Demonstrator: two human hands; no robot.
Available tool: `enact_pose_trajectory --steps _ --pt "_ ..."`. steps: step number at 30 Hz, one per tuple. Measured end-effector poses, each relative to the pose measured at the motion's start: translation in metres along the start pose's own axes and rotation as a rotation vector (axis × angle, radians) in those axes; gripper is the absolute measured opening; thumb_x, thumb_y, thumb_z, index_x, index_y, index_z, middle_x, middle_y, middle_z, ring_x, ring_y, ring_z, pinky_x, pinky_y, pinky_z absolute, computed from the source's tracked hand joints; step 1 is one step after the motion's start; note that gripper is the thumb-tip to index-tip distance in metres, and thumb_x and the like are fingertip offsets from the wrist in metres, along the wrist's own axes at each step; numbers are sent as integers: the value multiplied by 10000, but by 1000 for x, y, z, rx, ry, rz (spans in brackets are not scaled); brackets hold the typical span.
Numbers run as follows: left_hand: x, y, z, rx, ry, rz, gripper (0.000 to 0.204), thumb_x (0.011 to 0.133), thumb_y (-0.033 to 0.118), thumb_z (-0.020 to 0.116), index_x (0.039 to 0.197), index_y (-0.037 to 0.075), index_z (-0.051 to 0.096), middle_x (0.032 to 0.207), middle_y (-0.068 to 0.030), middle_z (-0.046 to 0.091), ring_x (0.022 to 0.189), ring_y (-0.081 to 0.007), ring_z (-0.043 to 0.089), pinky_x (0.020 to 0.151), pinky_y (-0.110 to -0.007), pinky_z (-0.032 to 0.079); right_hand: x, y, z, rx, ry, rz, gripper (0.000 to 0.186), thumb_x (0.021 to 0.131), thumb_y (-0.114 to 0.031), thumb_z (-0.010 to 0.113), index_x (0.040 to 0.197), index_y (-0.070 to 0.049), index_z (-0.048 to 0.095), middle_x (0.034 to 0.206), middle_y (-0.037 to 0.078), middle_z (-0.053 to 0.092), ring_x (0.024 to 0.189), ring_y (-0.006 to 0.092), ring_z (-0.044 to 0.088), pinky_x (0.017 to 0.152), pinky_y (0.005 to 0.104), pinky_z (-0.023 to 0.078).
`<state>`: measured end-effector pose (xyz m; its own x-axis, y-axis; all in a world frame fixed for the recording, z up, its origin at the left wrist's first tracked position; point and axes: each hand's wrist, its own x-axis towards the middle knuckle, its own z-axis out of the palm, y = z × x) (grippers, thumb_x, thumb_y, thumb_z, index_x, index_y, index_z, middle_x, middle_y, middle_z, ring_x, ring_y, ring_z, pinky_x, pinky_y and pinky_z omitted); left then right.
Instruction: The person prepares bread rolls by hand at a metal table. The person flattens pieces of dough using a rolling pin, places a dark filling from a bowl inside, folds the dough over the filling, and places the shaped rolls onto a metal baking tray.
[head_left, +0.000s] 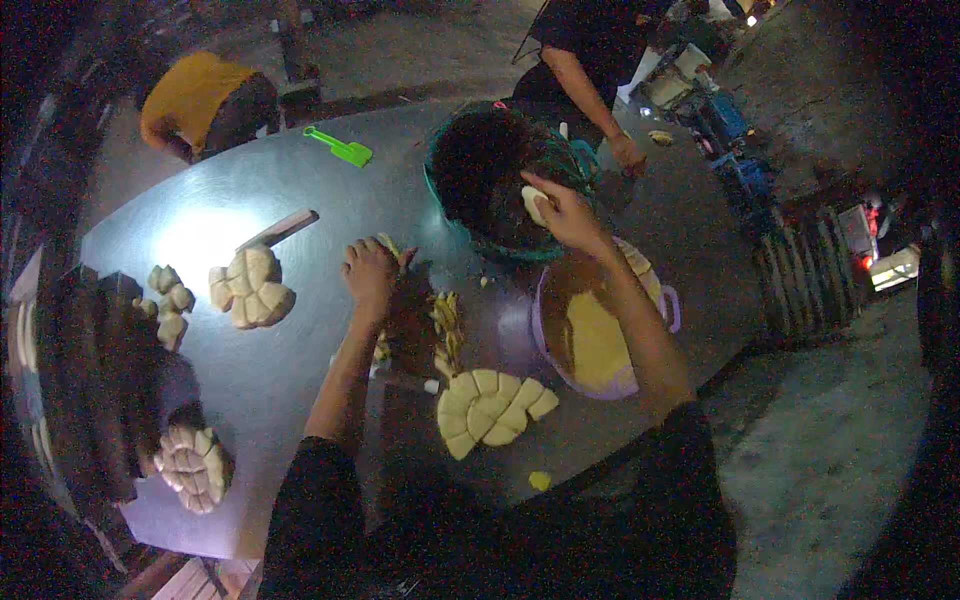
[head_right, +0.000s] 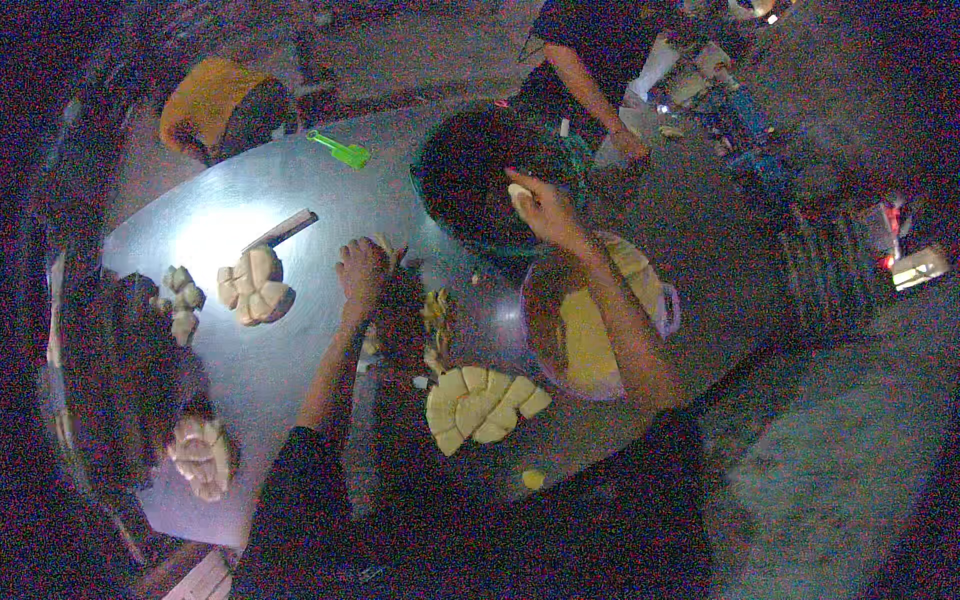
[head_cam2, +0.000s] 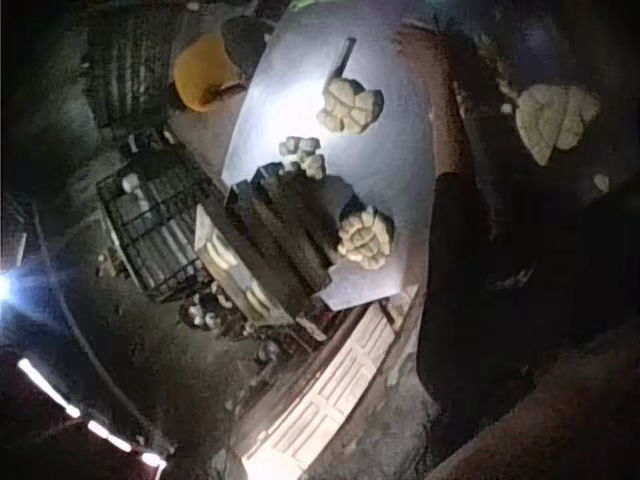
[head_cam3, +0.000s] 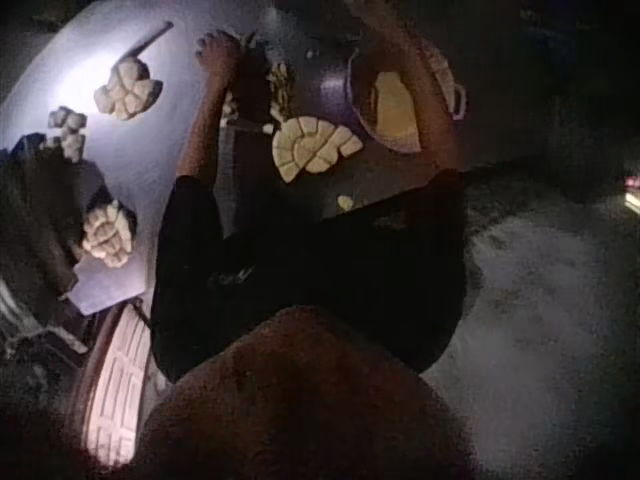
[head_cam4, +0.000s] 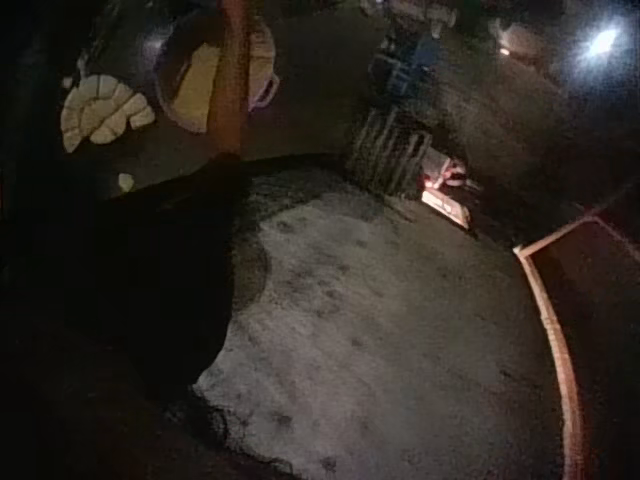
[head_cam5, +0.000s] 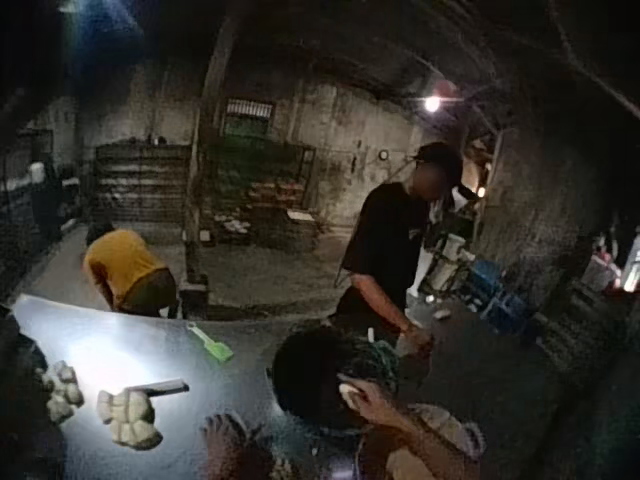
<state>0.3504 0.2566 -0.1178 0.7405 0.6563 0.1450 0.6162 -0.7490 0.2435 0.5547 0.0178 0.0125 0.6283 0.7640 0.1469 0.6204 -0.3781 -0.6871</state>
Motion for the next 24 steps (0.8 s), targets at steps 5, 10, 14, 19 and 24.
enact_pose_trajectory --steps 5,10,14,19,24 --pt "8 -20 75 -62 65 190 293 853 188 620 1117 61 604 1184 -141 579 1100 -308 567 838 -471 499 78 100 21 -698 -255 41 660 864 -33 486 1497 -138 330 1058 273 631 902 415 642 816 491 510" --pt "-19 -32 -16 -612 -291 71 295 830 73 678 1110 37 594 1057 -165 647 1007 -316 628 801 -404 506 70 66 36 -657 -456 224 664 870 -40 484 1505 -149 321 1049 234 641 834 363 653 757 468 523" --pt "-46 -37 -64 -1092 -271 -158 227 891 122 674 1074 10 599 931 -134 668 846 -217 645 756 -316 495 54 72 12 -203 -434 296 474 988 -192 484 1457 -151 428 1043 84 647 832 189 612 753 357 518" --pt "-87 -17 -125 -1453 -247 -276 173 944 130 638 1063 10 602 926 -48 650 857 -104 603 762 -260 490 33 -3 7 316 -549 394 432 1036 -368 457 1385 -122 527 1049 13 631 927 106 562 824 278 481" --pt "-128 12 -183 -1563 -258 -170 151 939 70 633 1073 7 604 989 -55 664 902 -112 620 794 -266 501 -14 -75 -10 209 -461 337 373 1039 -265 461 1345 -68 544 1124 40 629 1030 120 575 905 267 457"
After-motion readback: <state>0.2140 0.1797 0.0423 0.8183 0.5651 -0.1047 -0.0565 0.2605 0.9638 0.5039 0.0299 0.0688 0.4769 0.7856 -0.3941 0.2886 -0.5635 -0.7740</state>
